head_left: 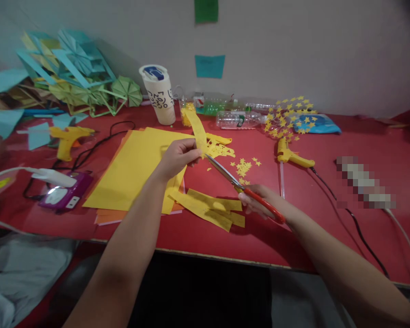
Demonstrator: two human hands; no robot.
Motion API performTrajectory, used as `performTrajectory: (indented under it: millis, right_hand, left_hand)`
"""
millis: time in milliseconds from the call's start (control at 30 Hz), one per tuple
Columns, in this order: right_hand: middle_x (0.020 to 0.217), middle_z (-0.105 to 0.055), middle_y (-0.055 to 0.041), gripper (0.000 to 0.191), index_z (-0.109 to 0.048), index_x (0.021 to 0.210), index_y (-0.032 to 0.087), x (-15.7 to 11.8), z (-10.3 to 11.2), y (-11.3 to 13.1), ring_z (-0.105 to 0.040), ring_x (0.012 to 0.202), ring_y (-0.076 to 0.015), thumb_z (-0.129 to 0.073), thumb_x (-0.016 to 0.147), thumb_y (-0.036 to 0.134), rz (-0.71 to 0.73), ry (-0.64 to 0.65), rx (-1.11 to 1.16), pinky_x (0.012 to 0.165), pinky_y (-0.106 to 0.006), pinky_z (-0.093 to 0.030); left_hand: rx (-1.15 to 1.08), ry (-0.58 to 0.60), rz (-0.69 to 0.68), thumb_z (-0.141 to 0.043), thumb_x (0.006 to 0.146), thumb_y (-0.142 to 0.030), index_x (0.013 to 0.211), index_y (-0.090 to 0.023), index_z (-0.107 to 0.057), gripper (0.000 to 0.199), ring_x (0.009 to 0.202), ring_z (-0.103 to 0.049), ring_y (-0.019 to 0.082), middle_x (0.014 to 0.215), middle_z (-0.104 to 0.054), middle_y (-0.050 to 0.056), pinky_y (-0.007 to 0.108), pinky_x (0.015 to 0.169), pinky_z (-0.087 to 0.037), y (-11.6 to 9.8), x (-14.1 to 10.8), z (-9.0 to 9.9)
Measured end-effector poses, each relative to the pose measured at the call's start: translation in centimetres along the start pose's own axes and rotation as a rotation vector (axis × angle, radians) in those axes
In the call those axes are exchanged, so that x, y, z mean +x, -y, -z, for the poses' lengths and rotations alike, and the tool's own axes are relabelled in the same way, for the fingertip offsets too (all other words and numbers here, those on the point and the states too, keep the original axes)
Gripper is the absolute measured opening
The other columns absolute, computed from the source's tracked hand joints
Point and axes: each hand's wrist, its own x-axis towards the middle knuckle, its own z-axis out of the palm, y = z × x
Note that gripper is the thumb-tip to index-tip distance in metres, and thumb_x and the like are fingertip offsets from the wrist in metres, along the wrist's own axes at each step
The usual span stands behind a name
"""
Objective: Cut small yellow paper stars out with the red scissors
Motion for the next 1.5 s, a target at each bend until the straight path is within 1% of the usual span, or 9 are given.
performTrajectory:
  millis: [267,400,500,733,933,1100,1300,1367,1500]
  right_hand:
    - [0.047,-0.051,0.0037,0.05,-0.043,0.06,0.019,0.1,0.0,-0.1,-0.037,0.03,-0.004,-0.061,0.07,0.065,-0.049,-0.008,0.028,0.028,-0.017,-0.028]
    - [0.042,-0.046,0.0057,0.05,-0.043,0.059,0.02,0.1,0.0,0.0,-0.035,0.028,-0.0038,-0.06,0.071,0.066,-0.04,0.006,0.03,0.026,-0.017,-0.027]
    - [0.04,-0.043,0.0064,0.05,-0.042,0.059,0.02,0.1,0.0,0.0,-0.037,0.028,-0.0047,-0.06,0.071,0.065,-0.046,0.002,0.025,0.026,-0.016,-0.027]
    - [0.04,-0.047,0.0047,0.048,-0.043,0.059,0.02,0.3,-0.1,0.0,-0.036,0.026,-0.0055,-0.063,0.07,0.062,-0.099,-0.021,-0.001,0.025,-0.018,-0.026]
    - [0.04,-0.043,0.0058,0.048,-0.043,0.059,0.02,0.1,0.0,0.2,-0.043,0.03,-0.0075,-0.064,0.069,0.062,-0.06,-0.019,0.019,0.027,-0.018,-0.028]
    - [0.049,-0.053,0.0036,0.047,-0.044,0.06,0.019,0.3,0.0,-0.1,-0.038,0.029,-0.0039,-0.063,0.071,0.061,-0.026,-0.028,0.026,0.029,-0.018,-0.03]
    - [0.051,-0.056,0.0012,0.046,-0.046,0.062,0.018,0.2,-0.2,-0.1,-0.038,0.03,-0.0038,-0.061,0.072,0.061,-0.022,-0.07,0.032,0.033,-0.02,-0.031]
    - [0.049,-0.053,0.0028,0.046,-0.046,0.063,0.019,0.0,-0.3,0.2,-0.039,0.031,-0.0045,-0.06,0.072,0.061,-0.013,-0.068,0.05,0.035,-0.02,-0.033]
    - [0.042,-0.041,0.0078,0.047,-0.044,0.063,0.02,-0.2,-0.5,0.5,-0.038,0.032,-0.0054,-0.06,0.072,0.063,0.032,-0.053,0.086,0.039,-0.022,-0.035]
  left_hand:
    - [-0.003,-0.001,0.001,-0.054,0.066,-0.021,0.054,-0.016,-0.05,0.014,0.045,-0.045,0.005,0.049,-0.049,-0.003,0.019,0.044,-0.038,-0.1,0.0,0.0]
    - [-0.003,-0.004,0.0,-0.054,0.066,-0.021,0.052,-0.016,-0.049,0.015,0.045,-0.044,0.005,0.048,-0.049,-0.003,0.019,0.044,-0.038,-0.2,0.0,-0.1]
    - [-0.002,-0.007,0.007,-0.054,0.066,-0.021,0.053,-0.016,-0.049,0.015,0.045,-0.045,0.005,0.049,-0.049,-0.003,0.018,0.044,-0.038,-0.1,-0.1,0.0]
    - [0.002,-0.001,0.005,-0.055,0.066,-0.021,0.053,-0.016,-0.049,0.015,0.045,-0.044,0.005,0.049,-0.05,-0.003,0.019,0.044,-0.038,0.0,0.0,0.0]
    - [0.005,-0.012,0.018,-0.054,0.065,-0.021,0.053,-0.016,-0.05,0.014,0.045,-0.045,0.005,0.049,-0.05,-0.003,0.019,0.044,-0.039,0.0,0.0,0.0]
    - [-0.052,-0.045,0.017,-0.059,0.066,-0.022,0.057,-0.016,-0.055,0.012,0.044,-0.047,0.005,0.05,-0.053,-0.003,0.018,0.044,-0.04,0.4,0.1,-0.2]
    - [-0.179,-0.121,0.009,-0.062,0.066,-0.025,0.063,-0.014,-0.062,0.011,0.043,-0.05,0.005,0.052,-0.06,-0.002,0.019,0.043,-0.041,1.0,0.1,-1.2]
    - [-0.211,-0.135,0.0,-0.062,0.066,-0.025,0.064,-0.014,-0.063,0.011,0.043,-0.05,0.005,0.053,-0.061,-0.001,0.019,0.043,-0.041,1.1,0.1,-1.6]
    - [-0.263,-0.158,-0.014,-0.063,0.067,-0.025,0.066,-0.014,-0.064,0.011,0.043,-0.05,0.005,0.054,-0.062,-0.001,0.019,0.044,-0.042,1.3,0.1,-2.2]
